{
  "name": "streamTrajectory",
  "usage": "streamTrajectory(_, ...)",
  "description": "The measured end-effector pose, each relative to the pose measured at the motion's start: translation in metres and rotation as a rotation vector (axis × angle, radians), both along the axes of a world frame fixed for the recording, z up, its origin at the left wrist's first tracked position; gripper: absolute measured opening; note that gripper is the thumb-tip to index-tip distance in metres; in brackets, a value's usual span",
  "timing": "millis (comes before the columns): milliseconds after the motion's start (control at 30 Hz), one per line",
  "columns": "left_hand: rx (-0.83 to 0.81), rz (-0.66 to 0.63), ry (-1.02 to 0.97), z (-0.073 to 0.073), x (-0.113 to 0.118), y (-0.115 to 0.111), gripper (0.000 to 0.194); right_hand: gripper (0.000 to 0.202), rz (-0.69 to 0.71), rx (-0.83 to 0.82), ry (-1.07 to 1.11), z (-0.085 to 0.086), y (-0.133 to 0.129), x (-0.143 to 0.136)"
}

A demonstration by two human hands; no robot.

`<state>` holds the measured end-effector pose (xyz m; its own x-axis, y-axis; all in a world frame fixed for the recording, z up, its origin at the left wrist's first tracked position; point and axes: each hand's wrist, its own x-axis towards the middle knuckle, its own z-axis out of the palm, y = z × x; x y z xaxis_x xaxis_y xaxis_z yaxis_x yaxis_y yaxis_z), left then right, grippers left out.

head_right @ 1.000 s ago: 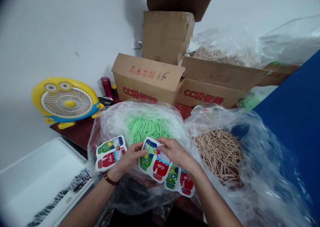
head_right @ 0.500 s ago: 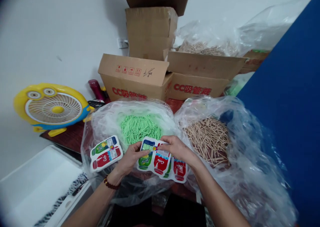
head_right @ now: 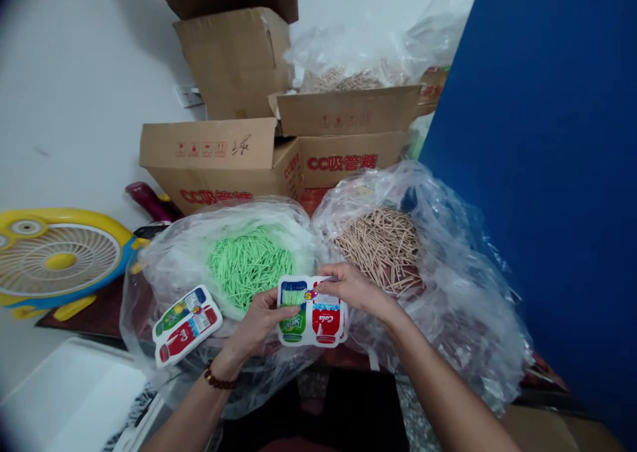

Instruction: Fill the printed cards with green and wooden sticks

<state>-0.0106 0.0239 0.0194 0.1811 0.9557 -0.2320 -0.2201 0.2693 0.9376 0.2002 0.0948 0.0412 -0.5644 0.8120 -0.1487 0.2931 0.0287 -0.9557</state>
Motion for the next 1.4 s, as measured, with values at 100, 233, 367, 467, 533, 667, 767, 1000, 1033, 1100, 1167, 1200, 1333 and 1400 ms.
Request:
streamTrajectory(100,-0.029,-0.02,-0.007,0.002,0.01,0.003,0.03,0.018,0.019,0.005,0.02,-0.004,-0.003,0.012)
streamTrajectory(233,-0.031,-0.039,-0.002,0.005,0.027,0.007,0.038,0.018,-0.019,-0.034,0.068,-0.012,-0.01,0.021)
streamTrajectory(367,0.002,-0.056,0.105,0.004,0.045,0.006,0.04,0.014,-0.07,-0.046,0.147,-0.015,-0.02,0.023)
streamTrajectory(467,0.025,-0.031,0.189,-0.001,0.052,0.003,0.029,0.016,-0.116,-0.019,0.148,-0.018,-0.028,0.022)
streamTrajectory(533,0.038,-0.034,0.227,-0.005,0.053,0.001,0.022,0.019,-0.121,0.001,0.132,-0.022,-0.033,0.021)
streamTrajectory(667,0.04,-0.134,0.244,-0.01,0.053,-0.001,0.018,0.026,-0.072,-0.003,0.108,-0.028,-0.035,0.025)
streamTrajectory(767,0.025,-0.179,0.25,-0.01,0.054,-0.002,0.019,0.031,-0.015,0.044,0.042,-0.029,-0.022,0.043)
streamTrajectory(1000,-0.068,-0.128,0.197,-0.012,0.049,-0.003,0.024,0.033,-0.458,0.218,-0.96,-0.036,0.042,0.095)
streamTrajectory(1033,-0.073,-0.119,0.179,-0.013,0.047,-0.003,0.024,0.033,-0.464,0.198,-1.002,-0.039,0.048,0.096)
streamTrajectory(1100,-0.086,-0.104,0.147,-0.016,0.043,-0.003,0.025,0.033,-0.459,0.168,-1.043,-0.045,0.055,0.091)
streamTrajectory(1167,-0.095,-0.092,0.129,-0.019,0.037,-0.004,0.024,0.031,-0.426,0.147,-1.071,-0.049,0.057,0.085)
streamTrajectory(1200,-0.096,-0.087,0.126,-0.02,0.035,-0.003,0.024,0.03,-0.401,0.145,-1.075,-0.05,0.056,0.084)
streamTrajectory(1333,-0.107,-0.073,0.116,-0.022,0.027,-0.002,0.024,0.029,-0.282,0.18,-1.052,-0.047,0.051,0.087)
streamTrajectory(1400,-0.117,-0.07,0.107,-0.022,0.027,-0.001,0.024,0.03,-0.233,0.177,-1.04,-0.044,0.049,0.089)
